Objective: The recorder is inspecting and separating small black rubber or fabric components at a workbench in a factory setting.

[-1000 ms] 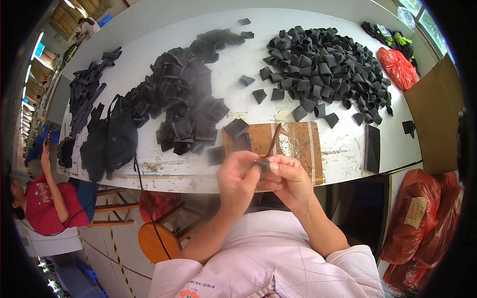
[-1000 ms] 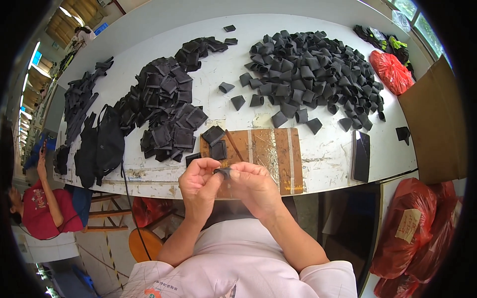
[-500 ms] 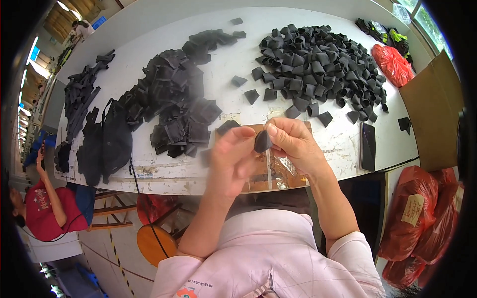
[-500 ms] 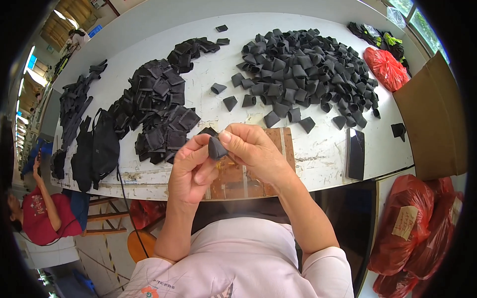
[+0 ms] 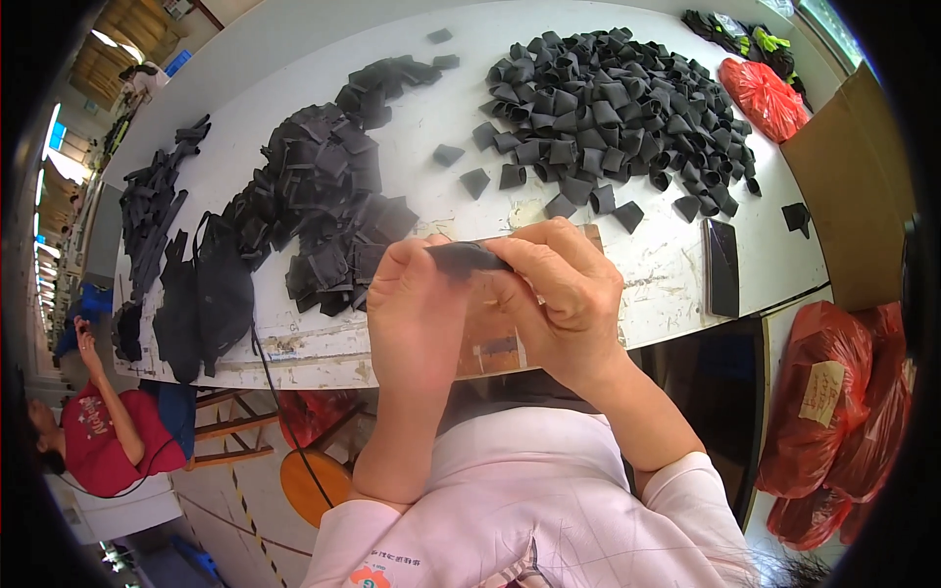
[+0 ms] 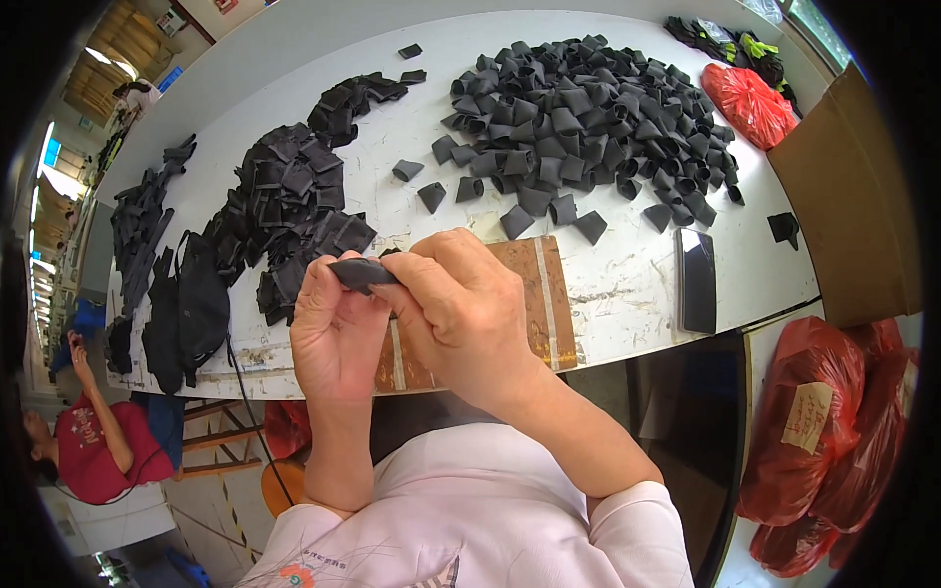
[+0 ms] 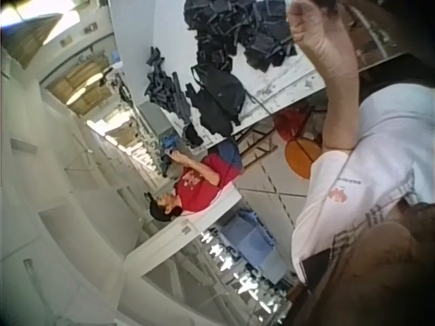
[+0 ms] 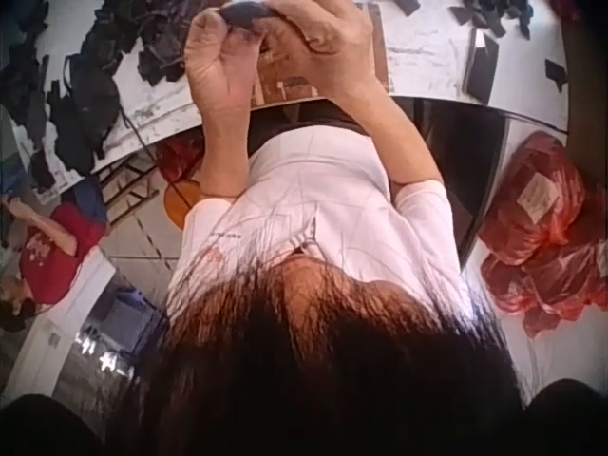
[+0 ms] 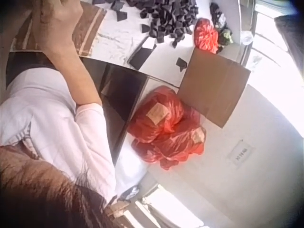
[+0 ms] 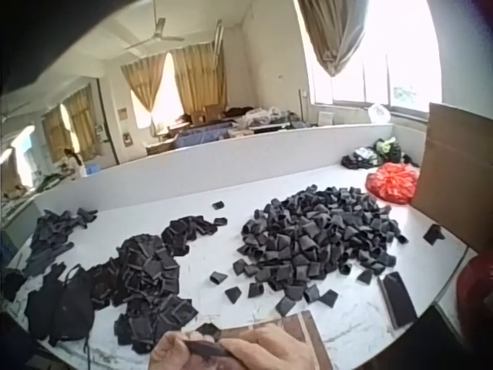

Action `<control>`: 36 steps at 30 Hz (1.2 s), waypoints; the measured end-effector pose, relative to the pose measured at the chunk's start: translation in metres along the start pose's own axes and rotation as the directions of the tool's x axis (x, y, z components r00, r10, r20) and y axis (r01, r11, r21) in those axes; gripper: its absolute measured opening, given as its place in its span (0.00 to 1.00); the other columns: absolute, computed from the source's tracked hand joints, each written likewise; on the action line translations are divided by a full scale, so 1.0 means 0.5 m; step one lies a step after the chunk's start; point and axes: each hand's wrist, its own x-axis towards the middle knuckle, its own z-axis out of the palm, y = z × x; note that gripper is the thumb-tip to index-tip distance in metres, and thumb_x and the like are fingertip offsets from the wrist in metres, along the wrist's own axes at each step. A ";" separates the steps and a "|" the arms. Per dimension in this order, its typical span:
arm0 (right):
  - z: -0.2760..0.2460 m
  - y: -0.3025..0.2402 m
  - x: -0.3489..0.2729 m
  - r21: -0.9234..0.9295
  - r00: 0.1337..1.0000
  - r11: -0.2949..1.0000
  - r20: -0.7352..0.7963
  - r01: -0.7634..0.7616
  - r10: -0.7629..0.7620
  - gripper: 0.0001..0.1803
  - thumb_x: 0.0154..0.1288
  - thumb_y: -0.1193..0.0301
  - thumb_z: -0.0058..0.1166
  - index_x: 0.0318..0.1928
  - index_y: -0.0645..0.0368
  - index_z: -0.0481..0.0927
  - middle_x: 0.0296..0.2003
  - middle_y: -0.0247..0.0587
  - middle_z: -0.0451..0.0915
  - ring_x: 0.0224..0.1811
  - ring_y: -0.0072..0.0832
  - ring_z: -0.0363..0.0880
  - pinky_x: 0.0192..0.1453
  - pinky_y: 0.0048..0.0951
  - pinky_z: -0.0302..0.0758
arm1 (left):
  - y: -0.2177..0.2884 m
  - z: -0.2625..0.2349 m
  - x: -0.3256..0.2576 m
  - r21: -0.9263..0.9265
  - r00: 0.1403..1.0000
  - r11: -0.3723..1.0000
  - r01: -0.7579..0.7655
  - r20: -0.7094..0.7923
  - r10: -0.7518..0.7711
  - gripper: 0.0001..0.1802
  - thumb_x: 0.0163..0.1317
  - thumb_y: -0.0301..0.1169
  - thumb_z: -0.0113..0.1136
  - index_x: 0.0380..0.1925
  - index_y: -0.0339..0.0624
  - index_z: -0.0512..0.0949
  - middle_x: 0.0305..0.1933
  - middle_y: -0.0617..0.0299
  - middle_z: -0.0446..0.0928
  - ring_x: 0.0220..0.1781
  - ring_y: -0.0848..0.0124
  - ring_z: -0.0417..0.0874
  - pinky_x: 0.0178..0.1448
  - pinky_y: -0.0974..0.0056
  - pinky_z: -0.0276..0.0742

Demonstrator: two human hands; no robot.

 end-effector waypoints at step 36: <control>-0.009 0.006 0.019 0.092 0.959 0.990 0.273 -0.108 0.079 0.06 0.47 0.79 0.59 0.27 0.62 0.75 0.22 0.38 0.71 0.22 0.30 0.70 0.24 0.27 0.66 | 0.048 -0.020 0.040 0.748 0.874 0.459 -0.480 0.453 0.177 0.08 0.47 0.16 0.59 0.28 0.38 0.78 0.25 0.62 0.75 0.26 0.75 0.74 0.31 0.74 0.69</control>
